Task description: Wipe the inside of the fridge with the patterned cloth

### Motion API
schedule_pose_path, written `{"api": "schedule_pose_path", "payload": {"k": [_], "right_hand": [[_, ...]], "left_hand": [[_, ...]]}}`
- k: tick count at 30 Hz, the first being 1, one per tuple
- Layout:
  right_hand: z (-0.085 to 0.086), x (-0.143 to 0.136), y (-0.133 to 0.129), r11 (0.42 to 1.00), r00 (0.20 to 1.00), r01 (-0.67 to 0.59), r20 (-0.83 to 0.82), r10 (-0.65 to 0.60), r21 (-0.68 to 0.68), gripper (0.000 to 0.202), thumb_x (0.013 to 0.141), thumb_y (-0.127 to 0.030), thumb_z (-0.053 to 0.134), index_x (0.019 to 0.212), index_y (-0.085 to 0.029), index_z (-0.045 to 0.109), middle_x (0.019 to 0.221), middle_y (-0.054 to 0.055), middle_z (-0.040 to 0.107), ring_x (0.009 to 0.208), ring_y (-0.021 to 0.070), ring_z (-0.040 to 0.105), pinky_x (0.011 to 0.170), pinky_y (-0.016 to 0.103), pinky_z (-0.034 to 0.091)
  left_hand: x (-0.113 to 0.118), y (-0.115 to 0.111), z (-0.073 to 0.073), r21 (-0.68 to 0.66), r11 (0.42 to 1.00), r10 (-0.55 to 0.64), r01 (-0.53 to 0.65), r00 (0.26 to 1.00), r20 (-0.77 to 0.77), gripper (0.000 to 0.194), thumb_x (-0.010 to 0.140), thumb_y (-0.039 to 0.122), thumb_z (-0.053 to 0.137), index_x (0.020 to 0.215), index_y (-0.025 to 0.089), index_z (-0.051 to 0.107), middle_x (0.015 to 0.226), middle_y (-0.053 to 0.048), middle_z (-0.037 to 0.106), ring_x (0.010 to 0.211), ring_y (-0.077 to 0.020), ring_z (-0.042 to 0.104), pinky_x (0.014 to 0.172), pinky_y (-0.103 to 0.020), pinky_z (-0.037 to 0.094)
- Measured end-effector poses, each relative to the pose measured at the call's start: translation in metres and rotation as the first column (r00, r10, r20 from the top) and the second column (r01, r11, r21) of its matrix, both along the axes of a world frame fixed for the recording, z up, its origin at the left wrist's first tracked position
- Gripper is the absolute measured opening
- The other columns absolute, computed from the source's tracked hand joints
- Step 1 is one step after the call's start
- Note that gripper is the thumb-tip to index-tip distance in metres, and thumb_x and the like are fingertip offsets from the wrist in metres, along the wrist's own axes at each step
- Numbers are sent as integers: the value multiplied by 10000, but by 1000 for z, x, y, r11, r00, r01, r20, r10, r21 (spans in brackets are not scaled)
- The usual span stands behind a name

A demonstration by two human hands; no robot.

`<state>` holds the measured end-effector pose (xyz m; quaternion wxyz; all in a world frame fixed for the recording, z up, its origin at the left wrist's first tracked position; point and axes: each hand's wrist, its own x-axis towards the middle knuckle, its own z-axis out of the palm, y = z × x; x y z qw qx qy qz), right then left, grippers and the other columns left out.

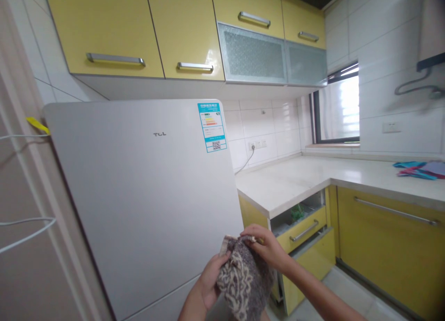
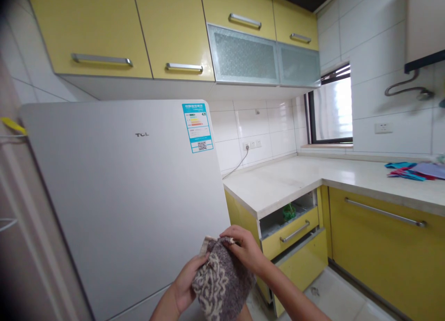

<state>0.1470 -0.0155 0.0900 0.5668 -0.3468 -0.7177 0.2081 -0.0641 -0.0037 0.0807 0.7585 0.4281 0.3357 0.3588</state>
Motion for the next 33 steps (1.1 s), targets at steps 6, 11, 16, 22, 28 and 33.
{"api": "schedule_pose_path", "payload": {"k": [6,11,16,22,28,33], "right_hand": [[7,-6,0,984,985,-173,-32,172,-37,196,838,-164,615,970,-244,735,1157,74,695,1138,214,618,1022,403,457],[13,-7,-1,979,977,-188,90,195,-81,340,775,-66,567,1026,-253,698,1270,50,687,1341,217,502,1160,457,340],[32,4,-23,991,983,-131,133,128,11,267,824,-133,575,1030,-238,709,1113,50,737,1115,212,635,1009,380,465],[45,3,-26,960,944,-233,201,262,-158,228,807,-186,614,978,-228,758,956,33,769,930,214,690,869,335,515],[27,0,1,946,972,-142,142,190,-293,206,871,-344,592,1004,-222,690,1234,63,679,1163,236,590,1049,416,426],[21,9,5,933,974,-46,190,121,-358,147,817,-346,647,884,-217,626,851,-26,637,842,173,562,794,310,448]], "left_hand": [[9,2,-1,27,997,-76,76,997,-9,212,785,294,692,917,129,707,866,-97,787,923,-242,733,900,-327,528],[14,2,5,63,987,-137,147,980,-142,281,757,361,730,909,125,714,901,-104,787,872,-243,727,840,-319,526],[-2,21,-1,52,998,49,-39,980,-192,258,749,315,717,920,123,702,825,-91,779,761,-226,722,749,-299,519],[3,11,14,119,991,-33,53,987,-158,252,759,317,732,930,133,723,814,-81,783,886,-249,734,868,-322,523],[24,-10,38,31,965,-254,260,959,-127,342,795,284,705,1105,143,723,899,-105,798,902,-282,747,906,-379,532],[8,-1,37,-77,951,-302,300,953,-19,430,820,308,690,1218,147,677,982,-123,795,968,-292,744,968,-411,526]]}}
